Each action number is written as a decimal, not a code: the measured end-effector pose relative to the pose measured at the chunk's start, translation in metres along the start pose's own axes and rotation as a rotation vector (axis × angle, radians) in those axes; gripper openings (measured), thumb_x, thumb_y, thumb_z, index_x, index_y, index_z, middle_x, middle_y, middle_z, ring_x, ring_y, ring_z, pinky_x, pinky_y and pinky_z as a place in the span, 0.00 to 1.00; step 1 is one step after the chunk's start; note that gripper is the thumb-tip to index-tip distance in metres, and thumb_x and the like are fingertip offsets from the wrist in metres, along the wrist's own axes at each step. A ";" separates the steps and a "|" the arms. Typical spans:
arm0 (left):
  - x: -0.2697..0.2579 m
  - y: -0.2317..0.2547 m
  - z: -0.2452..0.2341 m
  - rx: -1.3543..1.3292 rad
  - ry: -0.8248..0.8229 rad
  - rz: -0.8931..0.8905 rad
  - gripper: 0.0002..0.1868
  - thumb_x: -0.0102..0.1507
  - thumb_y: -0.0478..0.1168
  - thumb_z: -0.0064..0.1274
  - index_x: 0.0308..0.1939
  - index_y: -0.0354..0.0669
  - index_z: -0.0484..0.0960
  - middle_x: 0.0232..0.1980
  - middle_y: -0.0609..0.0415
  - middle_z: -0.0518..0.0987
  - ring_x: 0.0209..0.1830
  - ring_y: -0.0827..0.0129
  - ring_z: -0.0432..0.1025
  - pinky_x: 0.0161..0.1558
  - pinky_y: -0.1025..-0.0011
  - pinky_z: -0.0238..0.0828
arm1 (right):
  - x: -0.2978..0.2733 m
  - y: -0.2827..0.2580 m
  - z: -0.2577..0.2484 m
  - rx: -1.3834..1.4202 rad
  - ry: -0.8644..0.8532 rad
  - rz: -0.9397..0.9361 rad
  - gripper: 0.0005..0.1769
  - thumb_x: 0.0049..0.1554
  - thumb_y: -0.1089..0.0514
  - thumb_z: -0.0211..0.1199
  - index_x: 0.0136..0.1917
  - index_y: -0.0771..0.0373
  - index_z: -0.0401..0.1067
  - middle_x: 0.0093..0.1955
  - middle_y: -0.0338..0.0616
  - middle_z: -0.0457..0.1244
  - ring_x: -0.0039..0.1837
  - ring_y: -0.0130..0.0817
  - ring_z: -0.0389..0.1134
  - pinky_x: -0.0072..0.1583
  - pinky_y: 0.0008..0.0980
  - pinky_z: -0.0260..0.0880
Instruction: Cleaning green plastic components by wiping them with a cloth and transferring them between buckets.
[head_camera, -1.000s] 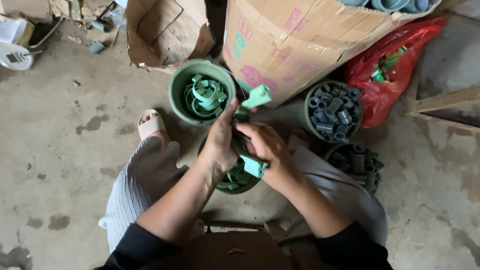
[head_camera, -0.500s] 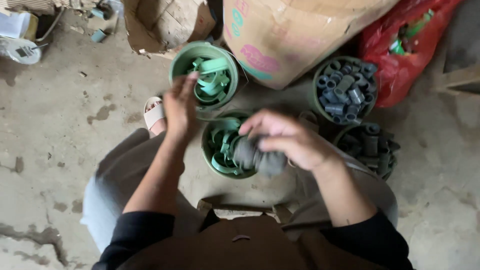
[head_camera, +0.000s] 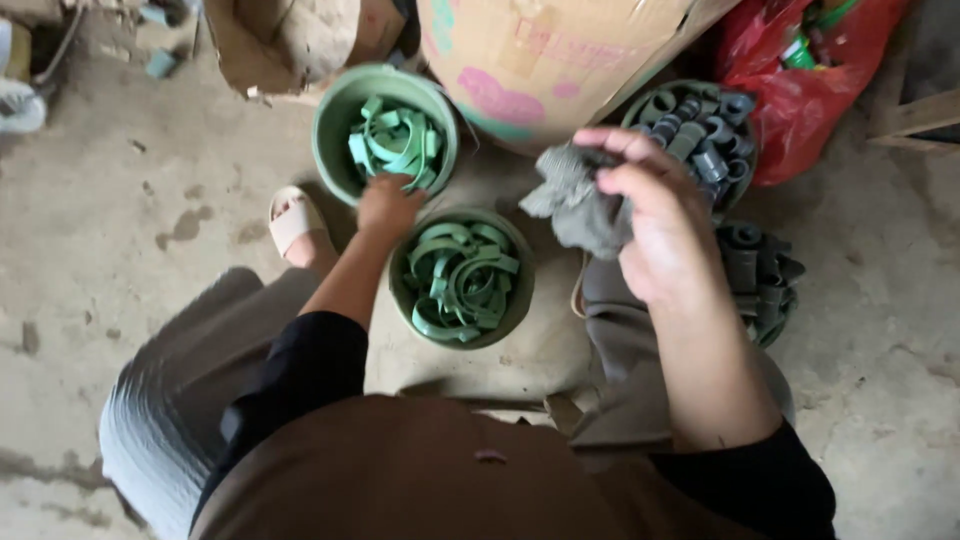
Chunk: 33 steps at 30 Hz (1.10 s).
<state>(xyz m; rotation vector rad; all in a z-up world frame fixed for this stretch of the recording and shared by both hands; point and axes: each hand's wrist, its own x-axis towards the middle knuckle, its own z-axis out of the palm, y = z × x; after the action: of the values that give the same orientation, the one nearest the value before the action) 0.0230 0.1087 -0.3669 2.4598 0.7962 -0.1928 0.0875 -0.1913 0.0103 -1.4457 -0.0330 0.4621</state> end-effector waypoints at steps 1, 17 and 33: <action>-0.016 0.011 0.001 0.002 -0.001 -0.002 0.23 0.58 0.64 0.62 0.52 0.63 0.86 0.50 0.51 0.82 0.52 0.46 0.78 0.55 0.48 0.76 | 0.003 0.003 -0.001 0.001 -0.001 0.002 0.26 0.48 0.64 0.56 0.60 0.62 0.78 0.50 0.42 0.61 0.53 0.29 0.63 0.55 0.26 0.68; -0.208 0.232 -0.227 -1.188 -0.098 0.331 0.24 0.61 0.47 0.63 0.57 0.39 0.77 0.48 0.45 0.80 0.49 0.62 0.75 0.54 0.59 0.74 | -0.011 0.021 0.001 0.160 -0.213 -0.048 0.26 0.50 0.68 0.70 0.62 0.64 0.73 0.58 0.49 0.68 0.61 0.40 0.71 0.64 0.45 0.74; -0.238 0.234 -0.244 -1.473 -0.160 -0.156 0.12 0.62 0.45 0.60 0.39 0.40 0.84 0.42 0.47 0.80 0.41 0.65 0.73 0.47 0.62 0.77 | -0.031 0.038 0.027 -0.198 -0.258 -0.211 0.34 0.46 0.65 0.78 0.66 0.60 0.74 0.58 0.42 0.67 0.62 0.28 0.65 0.68 0.32 0.66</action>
<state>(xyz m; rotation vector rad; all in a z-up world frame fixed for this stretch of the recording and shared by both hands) -0.0424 -0.0379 0.0138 0.9843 0.6592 0.1273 0.0408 -0.1737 -0.0147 -1.5479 -0.4442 0.4785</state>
